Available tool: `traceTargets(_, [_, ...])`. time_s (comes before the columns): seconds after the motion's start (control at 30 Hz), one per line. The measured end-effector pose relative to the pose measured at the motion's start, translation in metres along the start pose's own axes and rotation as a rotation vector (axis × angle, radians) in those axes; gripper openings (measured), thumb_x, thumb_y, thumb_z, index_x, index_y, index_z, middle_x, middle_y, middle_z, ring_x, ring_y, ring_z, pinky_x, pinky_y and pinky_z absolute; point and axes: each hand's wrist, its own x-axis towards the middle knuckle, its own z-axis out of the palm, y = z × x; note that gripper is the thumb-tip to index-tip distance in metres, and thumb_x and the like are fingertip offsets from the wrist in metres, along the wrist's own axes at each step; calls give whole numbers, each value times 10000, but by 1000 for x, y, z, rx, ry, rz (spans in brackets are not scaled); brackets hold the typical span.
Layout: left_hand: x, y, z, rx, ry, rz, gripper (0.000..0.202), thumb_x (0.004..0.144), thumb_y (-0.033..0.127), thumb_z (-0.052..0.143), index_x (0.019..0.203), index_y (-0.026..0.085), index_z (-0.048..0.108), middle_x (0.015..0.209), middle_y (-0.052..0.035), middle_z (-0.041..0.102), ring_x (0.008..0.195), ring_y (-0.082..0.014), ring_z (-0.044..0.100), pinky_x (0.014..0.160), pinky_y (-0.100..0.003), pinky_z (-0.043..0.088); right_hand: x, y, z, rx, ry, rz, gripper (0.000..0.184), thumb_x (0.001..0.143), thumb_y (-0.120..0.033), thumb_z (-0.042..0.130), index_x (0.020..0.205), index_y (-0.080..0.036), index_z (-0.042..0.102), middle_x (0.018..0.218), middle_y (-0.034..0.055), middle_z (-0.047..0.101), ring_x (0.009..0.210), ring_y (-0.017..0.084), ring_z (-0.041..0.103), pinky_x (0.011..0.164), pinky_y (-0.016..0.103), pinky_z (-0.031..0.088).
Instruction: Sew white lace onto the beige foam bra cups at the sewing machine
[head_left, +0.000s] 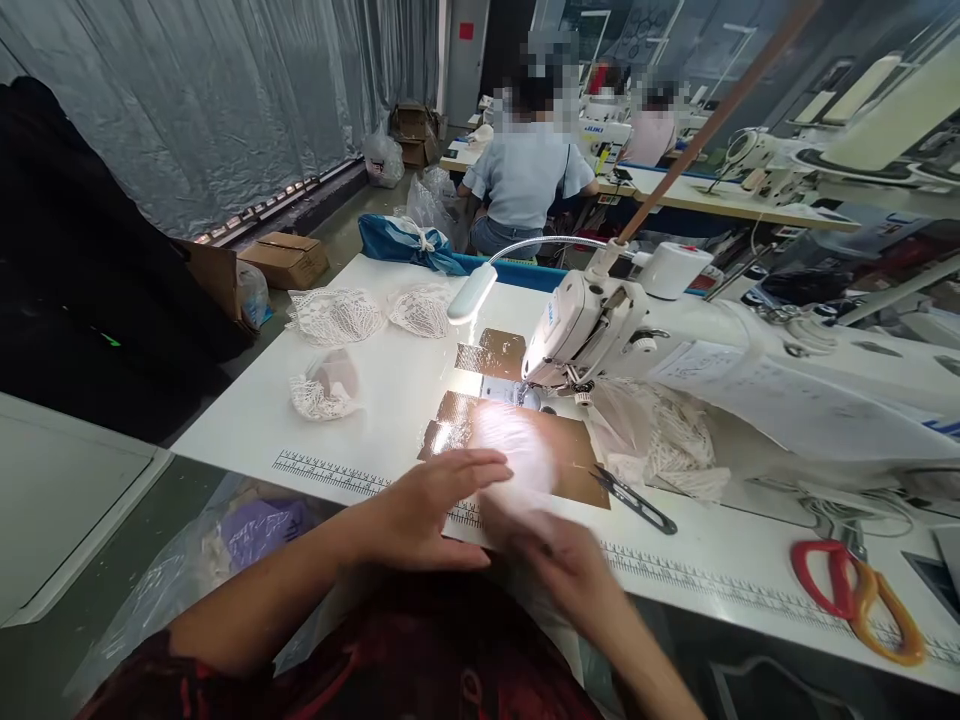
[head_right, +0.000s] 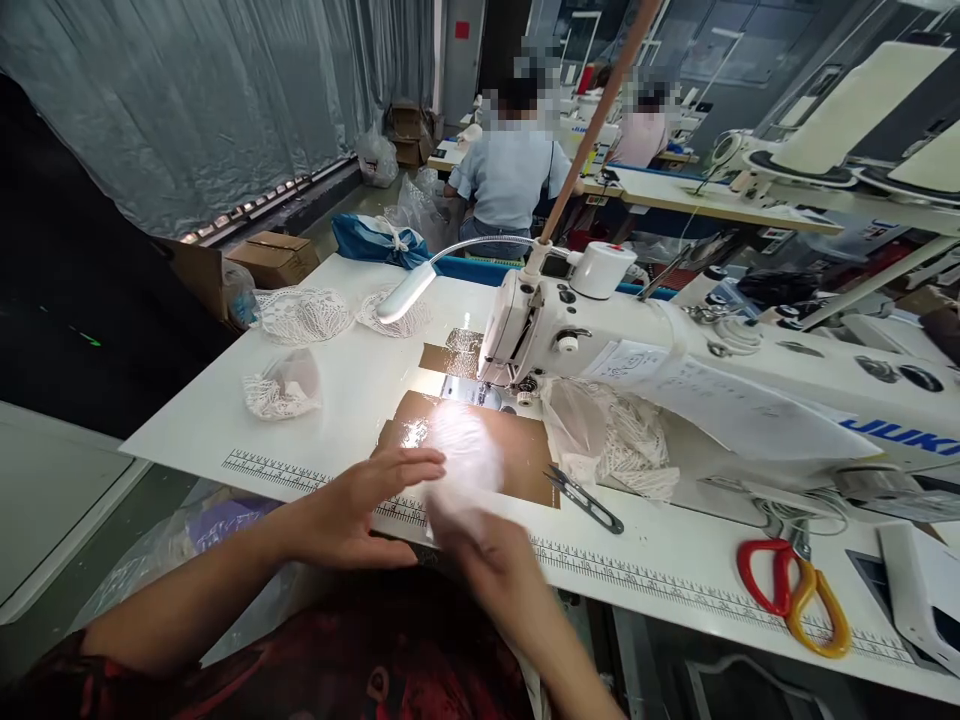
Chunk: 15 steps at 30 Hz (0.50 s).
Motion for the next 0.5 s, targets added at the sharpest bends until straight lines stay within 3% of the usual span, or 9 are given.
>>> traceTargets(0.07, [2, 3, 2, -69, -133, -42, 594, 755, 269, 687, 1308, 197, 482, 1211, -89, 610, 1066, -228, 586, 922, -315, 454, 24, 11, 15, 8, -68, -39, 207, 891, -325, 529, 789, -203, 660, 730, 1, 678, 682, 168, 616, 650, 280, 495])
traceTargets(0.13, [0, 0, 4, -136, -175, -142, 379, 786, 199, 611, 1164, 190, 582, 983, -27, 677, 851, -169, 628, 748, -240, 477, 31, 12, 18, -53, 6, -132, 116, 855, -260, 556, 783, -218, 636, 751, 12, 684, 655, 162, 617, 604, 265, 476])
traceTargets(0.2, [-6, -9, 3, -120, -58, -252, 209, 805, 156, 545, 991, 172, 639, 859, -6, 669, 768, -148, 607, 686, -222, 450, 25, 5, 10, -170, 196, -268, 50, 784, -202, 616, 804, -247, 612, 790, 17, 691, 660, 169, 628, 572, 260, 462])
traceTargets(0.3, [-17, -18, -1, -80, 161, -402, 134, 842, 189, 517, 850, 149, 645, 816, -19, 661, 758, -154, 589, 696, -241, 437, 13, -7, -10, -256, 539, -361, 191, 725, -162, 679, 853, -279, 598, 838, 23, 682, 727, 191, 632, 588, 270, 450])
traceTargets(0.37, [-21, -15, -6, -262, 117, -431, 200, 881, 280, 510, 852, 136, 646, 807, -32, 661, 744, -158, 596, 676, -243, 449, 14, -10, -19, -259, 660, -270, 140, 746, -187, 682, 826, -271, 604, 848, 28, 671, 746, 190, 614, 608, 274, 438])
traceTargets(0.4, [-23, -11, -8, -405, 19, -410, 241, 889, 326, 513, 871, 130, 652, 812, -41, 663, 755, -168, 606, 674, -246, 461, 18, -9, -21, -234, 619, -195, 80, 768, -217, 671, 799, -260, 611, 843, 31, 667, 743, 185, 604, 619, 274, 434])
traceTargets(0.43, [-23, -5, -10, -556, -104, -375, 270, 881, 364, 531, 906, 128, 660, 827, -51, 666, 777, -180, 618, 673, -248, 472, 23, -6, -21, -178, 489, -107, 38, 795, -255, 651, 774, -246, 620, 829, 32, 664, 740, 181, 598, 629, 273, 434])
traceTargets(0.5, [-20, 6, -12, -790, -309, -314, 357, 829, 396, 611, 1088, 151, 642, 930, -71, 668, 813, -192, 632, 649, -241, 486, 33, 3, -16, 54, 118, 78, 136, 835, -338, 612, 777, -221, 648, 769, 21, 651, 695, 164, 582, 622, 264, 434])
